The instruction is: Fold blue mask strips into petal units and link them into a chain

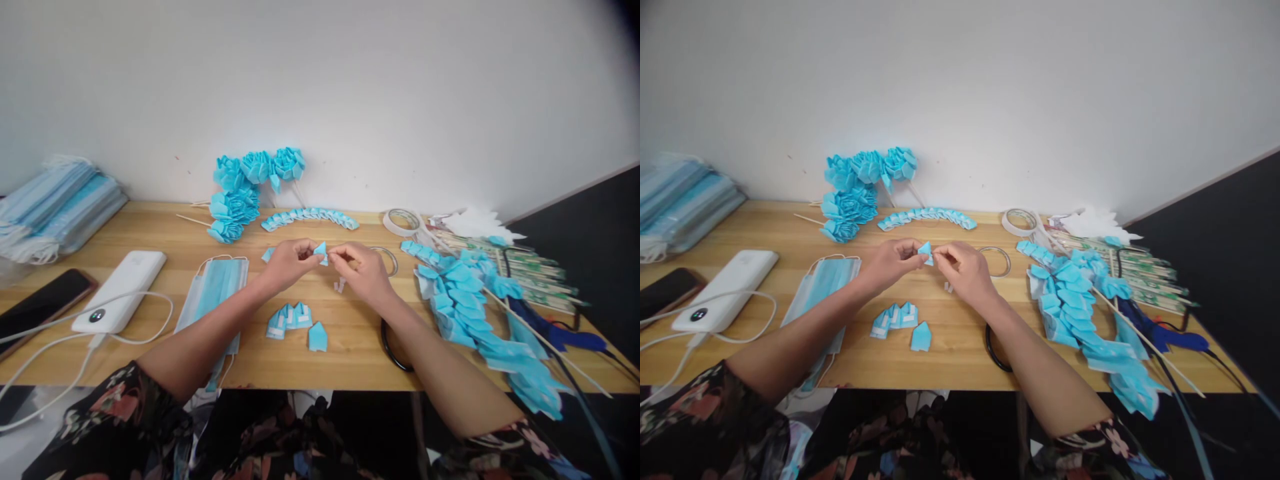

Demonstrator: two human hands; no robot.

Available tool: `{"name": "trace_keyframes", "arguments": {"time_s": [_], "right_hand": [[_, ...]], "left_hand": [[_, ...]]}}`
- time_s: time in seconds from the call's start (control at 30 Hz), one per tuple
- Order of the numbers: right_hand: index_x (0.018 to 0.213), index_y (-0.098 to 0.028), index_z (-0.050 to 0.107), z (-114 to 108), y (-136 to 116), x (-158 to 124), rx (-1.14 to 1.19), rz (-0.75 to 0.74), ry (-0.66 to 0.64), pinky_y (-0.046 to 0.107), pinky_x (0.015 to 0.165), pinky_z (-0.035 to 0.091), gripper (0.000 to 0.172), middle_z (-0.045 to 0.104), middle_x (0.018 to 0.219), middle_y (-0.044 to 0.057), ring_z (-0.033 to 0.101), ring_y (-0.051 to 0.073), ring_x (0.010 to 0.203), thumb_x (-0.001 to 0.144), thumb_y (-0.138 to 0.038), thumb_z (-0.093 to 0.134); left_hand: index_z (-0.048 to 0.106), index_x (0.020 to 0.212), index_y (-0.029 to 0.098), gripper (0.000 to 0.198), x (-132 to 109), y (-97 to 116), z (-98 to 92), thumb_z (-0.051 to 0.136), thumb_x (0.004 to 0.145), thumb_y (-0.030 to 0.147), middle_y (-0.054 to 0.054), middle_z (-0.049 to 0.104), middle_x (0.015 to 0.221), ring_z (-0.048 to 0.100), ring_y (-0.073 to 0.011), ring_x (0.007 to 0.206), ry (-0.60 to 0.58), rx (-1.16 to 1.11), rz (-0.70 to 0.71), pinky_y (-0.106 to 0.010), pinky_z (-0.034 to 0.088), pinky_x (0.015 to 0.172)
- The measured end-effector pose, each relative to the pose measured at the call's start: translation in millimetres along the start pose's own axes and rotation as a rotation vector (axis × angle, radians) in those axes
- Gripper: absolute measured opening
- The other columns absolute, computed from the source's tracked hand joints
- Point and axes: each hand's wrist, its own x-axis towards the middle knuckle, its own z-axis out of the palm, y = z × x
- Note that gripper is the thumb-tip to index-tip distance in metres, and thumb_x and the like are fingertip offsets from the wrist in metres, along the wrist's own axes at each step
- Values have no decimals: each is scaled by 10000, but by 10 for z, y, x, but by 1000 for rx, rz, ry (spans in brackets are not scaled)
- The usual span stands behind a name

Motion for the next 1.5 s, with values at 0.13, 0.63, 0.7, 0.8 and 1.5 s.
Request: {"name": "trace_keyframes", "arguments": {"time_s": [0.13,0.63,0.7,0.8,1.5], "right_hand": [[792,-203,665,-11,-16,1,28,29,-3,277,704,449,133,691,779,14,613,151,729,864,-248,563],[1148,-188,565,56,83,36,503,243,-88,241,641,462,371,578,797,-12,580,117,715,806,-313,630],[1139,-186,575,56,81,28,489,233,-85,239,628,455,357,571,780,-17,571,113,696,808,-311,624],[1130,-185,588,52,71,18,473,222,-86,239,625,458,344,583,784,-13,577,115,692,808,-305,616],[1095,-183,653,26,16,11,295,180,-121,244,653,477,311,582,762,-12,574,115,690,797,-234,582]], "left_hand": [[585,727,138,210,-2,10,-4,597,752,346,29,505,633,428,-84,583,-4,-23,0,-225,298,551],[591,761,135,267,-25,51,12,557,803,397,23,504,660,434,-91,616,-88,-15,21,-229,320,583],[594,770,137,262,-26,46,20,559,803,394,22,503,665,431,-93,624,-86,22,44,-229,315,584],[578,745,141,233,-17,21,37,584,774,372,32,481,643,403,-90,608,-63,65,71,-226,291,562],[472,605,158,269,-24,4,21,563,762,356,46,360,577,311,-80,559,-97,159,65,-239,218,520]]}}
